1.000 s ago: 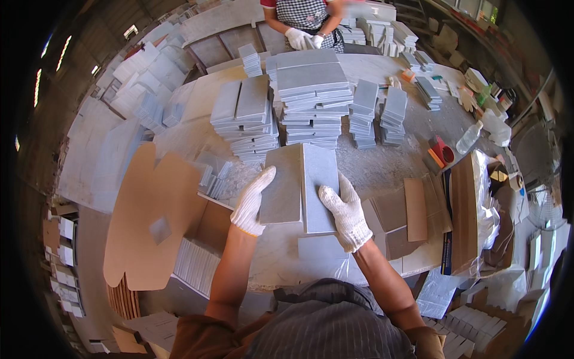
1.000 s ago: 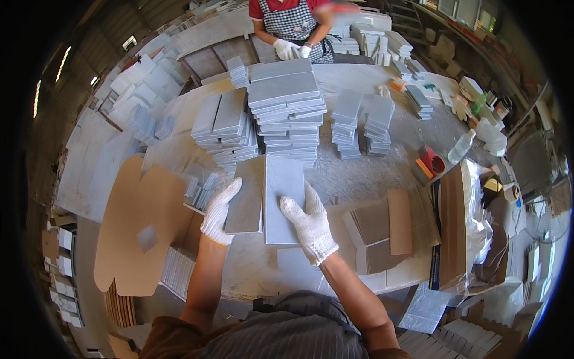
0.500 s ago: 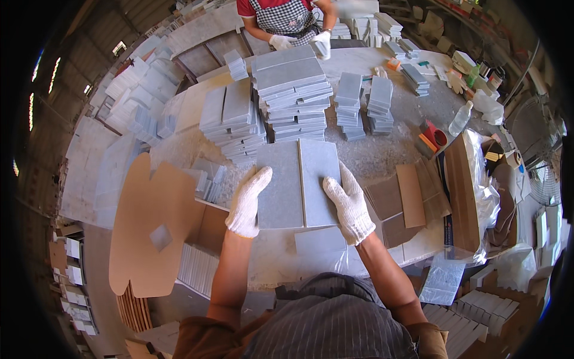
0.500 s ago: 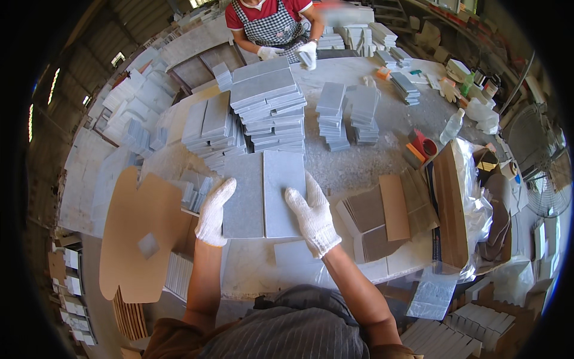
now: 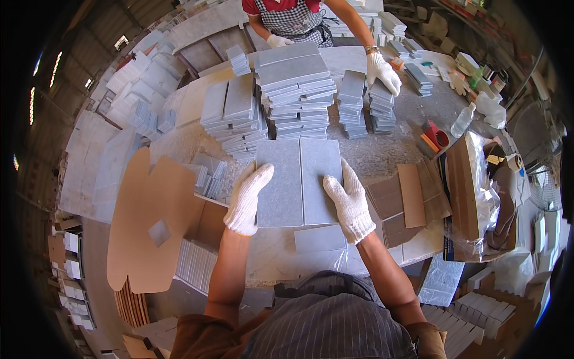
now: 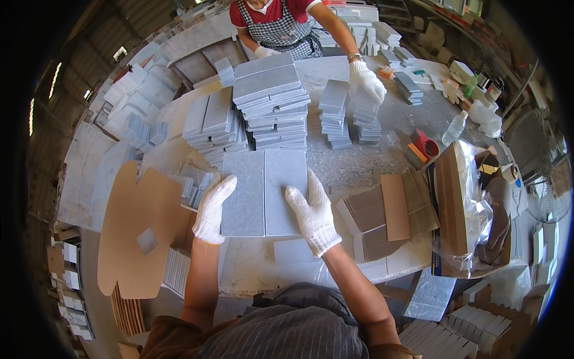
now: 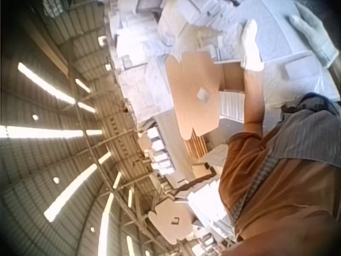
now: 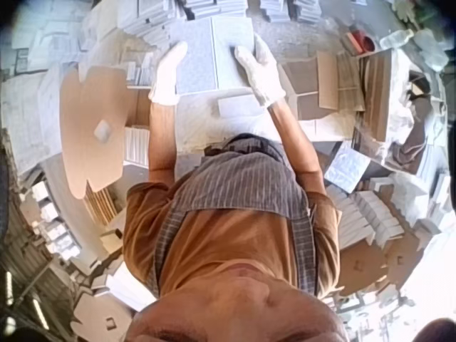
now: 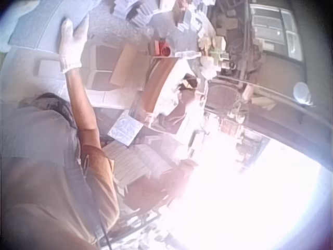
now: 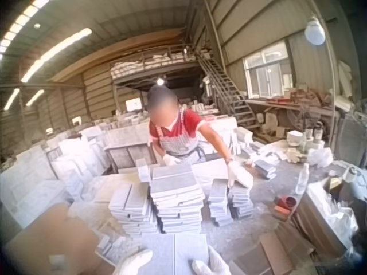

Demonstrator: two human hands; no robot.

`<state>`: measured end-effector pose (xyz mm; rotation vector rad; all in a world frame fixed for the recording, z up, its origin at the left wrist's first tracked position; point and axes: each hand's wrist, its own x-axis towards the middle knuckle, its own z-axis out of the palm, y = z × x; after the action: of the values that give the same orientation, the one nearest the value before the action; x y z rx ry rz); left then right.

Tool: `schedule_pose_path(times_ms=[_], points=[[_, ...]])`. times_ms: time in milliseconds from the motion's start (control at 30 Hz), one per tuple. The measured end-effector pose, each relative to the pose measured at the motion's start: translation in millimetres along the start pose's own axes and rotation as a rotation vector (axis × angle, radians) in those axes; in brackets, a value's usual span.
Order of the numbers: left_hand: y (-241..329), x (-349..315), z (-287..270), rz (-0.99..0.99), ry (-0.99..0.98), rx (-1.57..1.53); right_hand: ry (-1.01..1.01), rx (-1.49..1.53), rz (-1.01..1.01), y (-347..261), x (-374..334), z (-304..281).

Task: The person stacks gray rectangular tiles by hand on a workbench and places them into a cardboard box. The person repeatedly picks up tiles, aligns them, and stacks them into neat piles before transferring stacks into the box.

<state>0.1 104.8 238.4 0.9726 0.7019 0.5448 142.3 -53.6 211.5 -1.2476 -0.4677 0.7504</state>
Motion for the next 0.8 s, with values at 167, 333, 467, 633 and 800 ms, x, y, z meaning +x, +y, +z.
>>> schedule_pose_path(times_ms=[167, 333, 467, 633, 800], points=[[6.6, -3.5, 5.6, 0.030, 0.005, 0.089, 0.008, -0.028, -0.013, -4.1, -1.2, 2.6], [7.1, -6.4, 8.3, 0.083, -0.022, 0.142, 0.014, -0.095, -0.058, -4.1, -1.8, 1.6], [7.6, -8.1, 11.9, 0.126, -0.037, 0.182, 0.002, -0.054, -0.081, 0.6, 0.7, -0.9], [3.8, -6.6, 9.7, 0.177, -0.051, 0.167, 0.021, -0.083, -0.058, -1.2, 1.1, 0.1], [0.8, -3.1, 4.7, 0.170, -0.056, 0.163, 0.006, -0.077, -0.087, 5.1, 3.5, -2.0]])
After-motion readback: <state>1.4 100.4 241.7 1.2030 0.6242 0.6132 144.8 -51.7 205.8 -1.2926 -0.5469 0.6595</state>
